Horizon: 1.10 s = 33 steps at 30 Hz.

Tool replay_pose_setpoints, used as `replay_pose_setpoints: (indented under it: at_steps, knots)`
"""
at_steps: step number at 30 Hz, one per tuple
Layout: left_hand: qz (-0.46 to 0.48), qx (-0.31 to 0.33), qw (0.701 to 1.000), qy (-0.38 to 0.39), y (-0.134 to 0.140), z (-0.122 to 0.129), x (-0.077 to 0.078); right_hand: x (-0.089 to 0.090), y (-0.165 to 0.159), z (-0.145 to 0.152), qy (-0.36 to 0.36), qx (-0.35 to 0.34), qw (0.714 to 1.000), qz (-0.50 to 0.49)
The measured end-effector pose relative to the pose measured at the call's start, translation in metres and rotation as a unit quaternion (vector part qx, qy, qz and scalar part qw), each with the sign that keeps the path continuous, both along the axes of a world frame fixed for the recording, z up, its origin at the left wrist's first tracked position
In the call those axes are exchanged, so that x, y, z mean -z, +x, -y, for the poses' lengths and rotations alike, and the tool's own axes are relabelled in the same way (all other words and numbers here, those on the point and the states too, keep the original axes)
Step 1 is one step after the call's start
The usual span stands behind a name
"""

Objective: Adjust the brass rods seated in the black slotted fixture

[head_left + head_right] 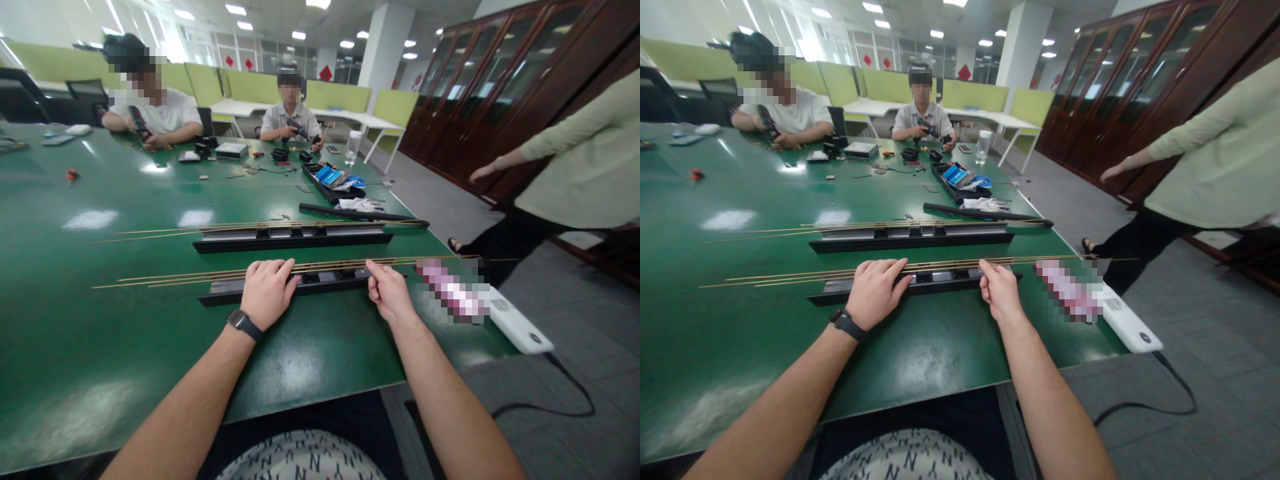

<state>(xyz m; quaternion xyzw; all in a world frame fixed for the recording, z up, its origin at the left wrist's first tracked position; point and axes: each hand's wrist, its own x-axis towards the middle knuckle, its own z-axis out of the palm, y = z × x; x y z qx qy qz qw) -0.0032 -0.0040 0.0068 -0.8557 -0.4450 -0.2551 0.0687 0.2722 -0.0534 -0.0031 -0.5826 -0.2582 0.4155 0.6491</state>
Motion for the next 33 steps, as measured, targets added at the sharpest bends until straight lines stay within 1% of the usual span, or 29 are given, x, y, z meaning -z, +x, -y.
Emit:
replay_pose_setpoints:
  at_steps: [6,13,22,33]
  knots:
    - [0.004,0.003,1.000,0.000,0.0000,-0.0003,0.0001,-0.0003,0.0000,-0.0005,-0.002,0.006,1.000,-0.007]
    - [0.011,0.004,1.000,0.000,0.0002,-0.0006,0.0004,-0.0010,-0.0006,0.0010,0.002,-0.024,1.000,0.007]
    - [0.004,0.003,1.000,0.006,-0.0001,-0.0008,0.0007,0.0001,0.0002,-0.0014,-0.006,0.006,1.000,-0.003]
    - [0.006,0.002,1.000,0.005,0.0000,-0.0014,0.0020,0.0013,0.0005,-0.0004,0.003,-0.012,1.000,0.011]
